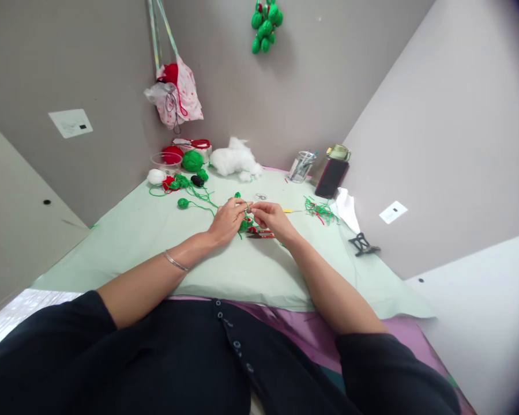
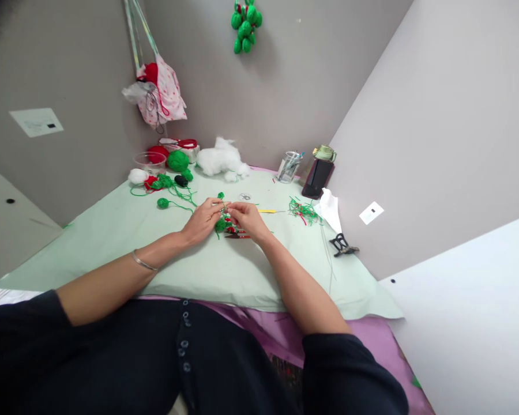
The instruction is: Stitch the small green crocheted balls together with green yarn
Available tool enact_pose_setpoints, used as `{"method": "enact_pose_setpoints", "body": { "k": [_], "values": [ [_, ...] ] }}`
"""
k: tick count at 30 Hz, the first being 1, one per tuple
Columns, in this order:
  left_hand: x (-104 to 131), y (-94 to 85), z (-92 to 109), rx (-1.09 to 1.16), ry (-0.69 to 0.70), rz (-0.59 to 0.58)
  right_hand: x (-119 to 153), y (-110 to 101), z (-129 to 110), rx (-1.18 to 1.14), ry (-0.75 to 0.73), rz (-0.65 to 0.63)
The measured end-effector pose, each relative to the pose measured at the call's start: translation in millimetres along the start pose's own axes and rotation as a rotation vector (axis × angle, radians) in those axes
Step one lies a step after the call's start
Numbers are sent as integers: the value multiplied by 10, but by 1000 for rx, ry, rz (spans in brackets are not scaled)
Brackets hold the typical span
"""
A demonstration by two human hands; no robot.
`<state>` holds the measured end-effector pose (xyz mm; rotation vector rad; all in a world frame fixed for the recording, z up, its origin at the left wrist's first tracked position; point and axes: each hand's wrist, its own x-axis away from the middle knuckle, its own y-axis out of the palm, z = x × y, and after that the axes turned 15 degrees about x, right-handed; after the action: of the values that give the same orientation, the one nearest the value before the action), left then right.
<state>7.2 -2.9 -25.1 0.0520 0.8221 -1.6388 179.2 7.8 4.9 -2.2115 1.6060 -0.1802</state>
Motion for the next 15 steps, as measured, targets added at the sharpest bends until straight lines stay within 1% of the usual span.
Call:
{"method": "enact_pose_setpoints", "body": {
  "k": [3, 6, 8, 11, 15],
  "values": [
    [3, -4, 4, 5, -6, -6, 7, -2, -9, -29, 23, 28],
    [2, -9, 1, 25, -5, -9, 8, -8, -5, -35, 48, -30],
    [-8, -17, -11, 59, -24, -10, 2, -18, 5, -22, 50, -2],
    [-35, -45, -36, 183, -93, 23, 0, -38, 18, 34, 23, 79],
    [-71, -93, -57, 426, -209, 115, 22, -34, 10, 96, -38, 93]
  ]
}}
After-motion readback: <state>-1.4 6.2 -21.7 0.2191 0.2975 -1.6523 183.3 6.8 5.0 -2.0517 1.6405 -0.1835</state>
